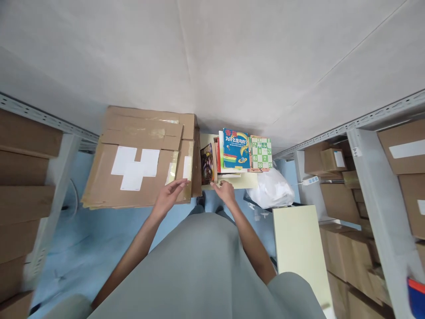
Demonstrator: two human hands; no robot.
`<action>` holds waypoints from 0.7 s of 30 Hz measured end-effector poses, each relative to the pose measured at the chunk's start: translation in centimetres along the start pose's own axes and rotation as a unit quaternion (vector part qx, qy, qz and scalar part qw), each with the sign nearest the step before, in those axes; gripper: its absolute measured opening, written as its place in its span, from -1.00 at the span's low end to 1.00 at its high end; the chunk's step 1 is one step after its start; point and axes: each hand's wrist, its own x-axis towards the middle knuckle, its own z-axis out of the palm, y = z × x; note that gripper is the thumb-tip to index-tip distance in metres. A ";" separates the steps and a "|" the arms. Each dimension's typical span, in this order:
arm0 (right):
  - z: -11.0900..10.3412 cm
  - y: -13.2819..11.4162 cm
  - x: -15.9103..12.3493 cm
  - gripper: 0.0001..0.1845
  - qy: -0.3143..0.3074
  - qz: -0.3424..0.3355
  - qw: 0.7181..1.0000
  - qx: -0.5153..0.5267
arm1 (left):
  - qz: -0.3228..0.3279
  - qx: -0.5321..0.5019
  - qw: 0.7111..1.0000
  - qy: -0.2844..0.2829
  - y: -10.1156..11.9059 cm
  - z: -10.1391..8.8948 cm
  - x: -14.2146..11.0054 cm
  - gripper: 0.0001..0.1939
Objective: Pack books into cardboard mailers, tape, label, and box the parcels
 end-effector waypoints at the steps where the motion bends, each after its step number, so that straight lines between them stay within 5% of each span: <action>1: 0.4 -0.5 0.2 -0.51 -0.003 -0.001 1.000 -0.028 | -0.002 0.001 1.000 -0.002 -0.2 -0.5 0.2 -0.29; 8: 2.9 -3.8 0.5 -0.52 0.012 0.024 0.980 -0.196 | -0.005 0.010 1.000 -0.011 -0.5 -0.9 0.6 -0.31; 12: 3.1 -5.4 0.6 -0.52 -0.001 -0.022 0.973 -0.232 | -0.006 -0.004 1.000 -0.005 -0.5 0.1 0.5 -0.36; 21: -2.3 -5.2 -3.4 -0.55 0.092 -0.170 0.970 -0.150 | -0.057 -0.025 0.996 0.056 -1.9 2.8 2.7 -0.45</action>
